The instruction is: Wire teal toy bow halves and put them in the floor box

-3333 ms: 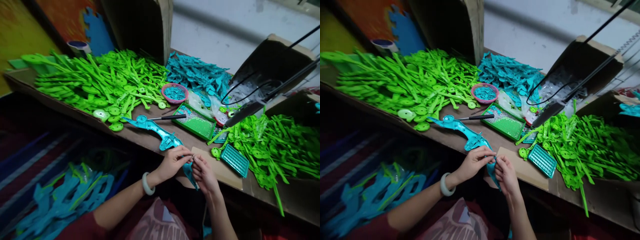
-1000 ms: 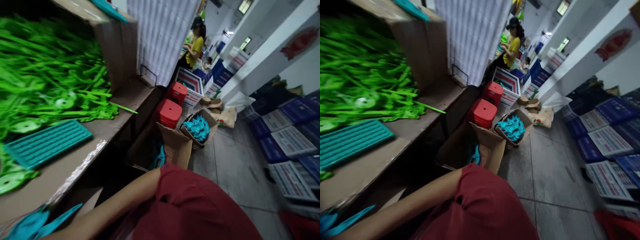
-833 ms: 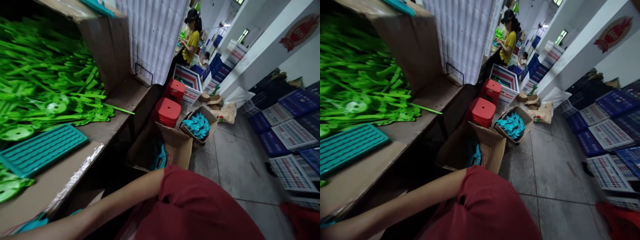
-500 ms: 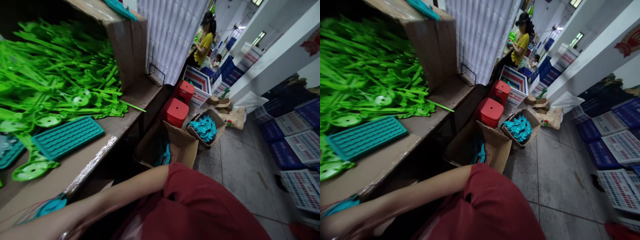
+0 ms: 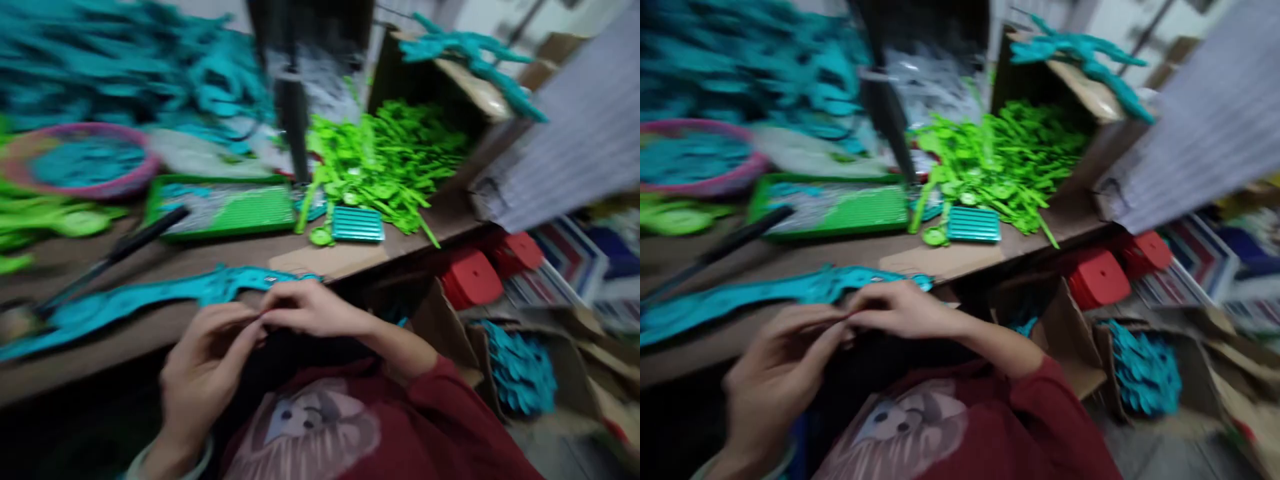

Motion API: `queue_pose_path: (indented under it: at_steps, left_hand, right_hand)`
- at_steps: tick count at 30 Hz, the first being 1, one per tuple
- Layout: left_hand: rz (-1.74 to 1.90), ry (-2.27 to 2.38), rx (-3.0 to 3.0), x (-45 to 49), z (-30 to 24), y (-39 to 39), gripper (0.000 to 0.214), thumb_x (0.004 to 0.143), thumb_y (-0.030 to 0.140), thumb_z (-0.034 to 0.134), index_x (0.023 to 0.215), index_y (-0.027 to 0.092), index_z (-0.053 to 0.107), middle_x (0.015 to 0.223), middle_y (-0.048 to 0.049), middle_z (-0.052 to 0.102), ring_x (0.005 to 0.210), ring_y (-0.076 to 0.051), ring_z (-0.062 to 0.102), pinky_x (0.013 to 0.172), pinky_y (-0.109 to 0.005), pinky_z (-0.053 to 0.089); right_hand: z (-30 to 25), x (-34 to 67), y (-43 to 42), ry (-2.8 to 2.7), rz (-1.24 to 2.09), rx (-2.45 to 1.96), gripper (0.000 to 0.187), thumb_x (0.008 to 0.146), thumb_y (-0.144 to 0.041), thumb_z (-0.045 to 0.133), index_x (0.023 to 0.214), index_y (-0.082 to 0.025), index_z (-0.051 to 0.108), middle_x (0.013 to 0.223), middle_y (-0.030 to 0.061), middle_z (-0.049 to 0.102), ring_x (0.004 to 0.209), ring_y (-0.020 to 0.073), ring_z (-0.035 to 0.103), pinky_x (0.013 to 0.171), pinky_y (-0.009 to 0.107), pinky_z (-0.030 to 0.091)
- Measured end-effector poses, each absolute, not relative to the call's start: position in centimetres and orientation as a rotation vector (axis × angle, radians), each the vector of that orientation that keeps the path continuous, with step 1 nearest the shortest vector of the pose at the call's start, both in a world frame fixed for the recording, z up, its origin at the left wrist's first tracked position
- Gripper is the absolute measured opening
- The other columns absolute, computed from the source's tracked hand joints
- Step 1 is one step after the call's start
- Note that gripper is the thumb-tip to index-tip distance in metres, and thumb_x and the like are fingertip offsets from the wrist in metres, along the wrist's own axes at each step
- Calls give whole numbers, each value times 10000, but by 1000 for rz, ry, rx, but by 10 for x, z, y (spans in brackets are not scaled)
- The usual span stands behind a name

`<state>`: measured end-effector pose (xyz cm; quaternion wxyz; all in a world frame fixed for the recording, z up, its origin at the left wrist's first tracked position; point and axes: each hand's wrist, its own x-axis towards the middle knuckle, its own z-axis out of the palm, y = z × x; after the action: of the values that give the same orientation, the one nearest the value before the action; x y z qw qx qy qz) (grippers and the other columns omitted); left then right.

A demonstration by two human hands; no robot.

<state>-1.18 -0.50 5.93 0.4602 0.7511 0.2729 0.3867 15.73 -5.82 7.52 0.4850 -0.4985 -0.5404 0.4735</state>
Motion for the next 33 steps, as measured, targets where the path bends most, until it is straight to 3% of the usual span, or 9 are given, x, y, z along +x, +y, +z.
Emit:
queue_pose_path:
  at_steps: [4,10,13,17,19,22,27,30,33]
  left_hand:
    - [1066,847,1725,-26,52,-3,4,871,195,695,873,197,692,730,27,614,589,-103,604,569,-227,491]
    - [1115,928,1700,-30,55,4,129,833,188,710,714,182,660,589,43,566,510,-99,532,526,-231,426]
    - [1121,895,1755,-36,59,5,153,850,186,695,702,185,653,609,35,566,566,-107,544,556,-233,417]
    - [1087,877,1664,-43,55,3,218,880,253,674,681,186,615,619,29,556,555,-106,532,546,-235,415]
    - [1026,863,1503,-46,45,4,200,904,367,636,813,190,646,715,3,606,595,-126,575,544,-242,449]
    - [1067,1029,1207,-48,23,13,365,898,512,590,1075,194,615,1008,-71,651,907,-207,648,730,-301,542]
    - [1118,1101,675,-49,4,38,375,822,425,698,1093,202,567,1286,-111,585,1232,-252,554,1002,-385,475]
    - [1057,1013,580,-49,11,46,337,800,372,738,1044,197,584,1235,-94,635,1192,-217,577,943,-318,488]
    - [977,980,678,-46,19,46,342,729,404,814,904,175,631,956,-49,697,989,-201,635,805,-267,508]
  right_hand:
    - [63,154,-56,-1478,925,-1286,79,932,-208,617,907,-165,679,825,4,675,790,121,635,756,230,499]
    - [60,143,-56,-1892,226,-1340,231,1002,-238,488,1161,-176,645,882,73,699,777,164,656,714,281,528]
    - [60,146,-57,-2069,29,-1348,210,1003,-205,473,1081,-160,662,774,70,657,672,160,617,613,270,490]
    - [66,159,-57,-2096,54,-1347,173,1006,-209,470,971,-185,637,737,36,613,642,142,581,589,252,463]
    - [67,167,-50,-1987,80,-1400,158,1004,-217,468,953,-197,616,743,21,598,653,141,569,614,255,462]
    - [54,173,-32,-1760,87,-1643,172,996,-220,458,882,-197,584,783,29,572,716,164,568,675,281,467]
    - [6,160,-14,-1837,53,-1921,237,1004,-211,398,854,-181,579,883,85,586,774,205,571,705,315,477]
    - [-11,154,-19,-1889,26,-1856,247,1015,-195,371,910,-169,593,969,119,607,828,209,590,761,331,493]
    - [-13,152,-26,-1868,76,-1720,226,1014,-186,380,958,-163,598,1006,129,609,874,203,599,794,332,506]
